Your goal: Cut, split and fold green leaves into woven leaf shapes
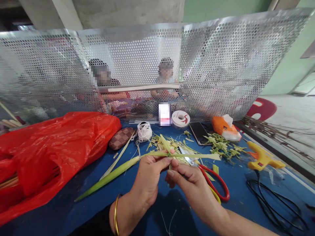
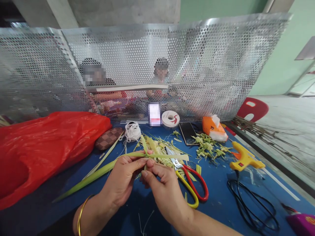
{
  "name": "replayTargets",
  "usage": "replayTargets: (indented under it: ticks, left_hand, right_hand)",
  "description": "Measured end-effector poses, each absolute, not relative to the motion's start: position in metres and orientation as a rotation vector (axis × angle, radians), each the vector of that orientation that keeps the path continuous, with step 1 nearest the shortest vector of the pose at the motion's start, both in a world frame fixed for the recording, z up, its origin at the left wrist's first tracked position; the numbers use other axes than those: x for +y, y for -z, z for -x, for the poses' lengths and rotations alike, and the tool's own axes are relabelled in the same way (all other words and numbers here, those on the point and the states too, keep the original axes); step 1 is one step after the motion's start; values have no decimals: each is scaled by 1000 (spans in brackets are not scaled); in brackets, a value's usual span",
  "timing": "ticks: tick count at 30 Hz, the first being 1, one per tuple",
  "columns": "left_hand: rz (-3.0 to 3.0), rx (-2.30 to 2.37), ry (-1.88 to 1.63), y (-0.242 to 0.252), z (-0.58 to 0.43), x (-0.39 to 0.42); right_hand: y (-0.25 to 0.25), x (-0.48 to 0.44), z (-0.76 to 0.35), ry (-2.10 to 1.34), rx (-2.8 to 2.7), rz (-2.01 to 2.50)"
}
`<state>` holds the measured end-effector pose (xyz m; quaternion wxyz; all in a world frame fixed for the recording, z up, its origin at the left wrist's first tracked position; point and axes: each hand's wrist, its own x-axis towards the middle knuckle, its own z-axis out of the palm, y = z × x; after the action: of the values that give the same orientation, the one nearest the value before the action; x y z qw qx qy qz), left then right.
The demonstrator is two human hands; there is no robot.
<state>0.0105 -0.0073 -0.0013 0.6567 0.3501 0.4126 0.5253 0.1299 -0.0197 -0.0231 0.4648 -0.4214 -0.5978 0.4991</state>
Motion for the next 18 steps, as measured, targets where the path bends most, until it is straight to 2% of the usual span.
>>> replayTargets:
  ticks: [4, 11, 18]
  left_hand:
    - [-878, 955, -1154, -2, -1, 1]
    - [-857, 1001, -1102, -9, 7, 5]
    - [-910, 1061, -1150, 3, -4, 4]
  right_hand:
    - [25, -13, -134, -1244, -1573, 1098]
    - [19, 2, -150, -1015, -1517, 1072]
    - [21, -1, -152, -534, -1848, 998]
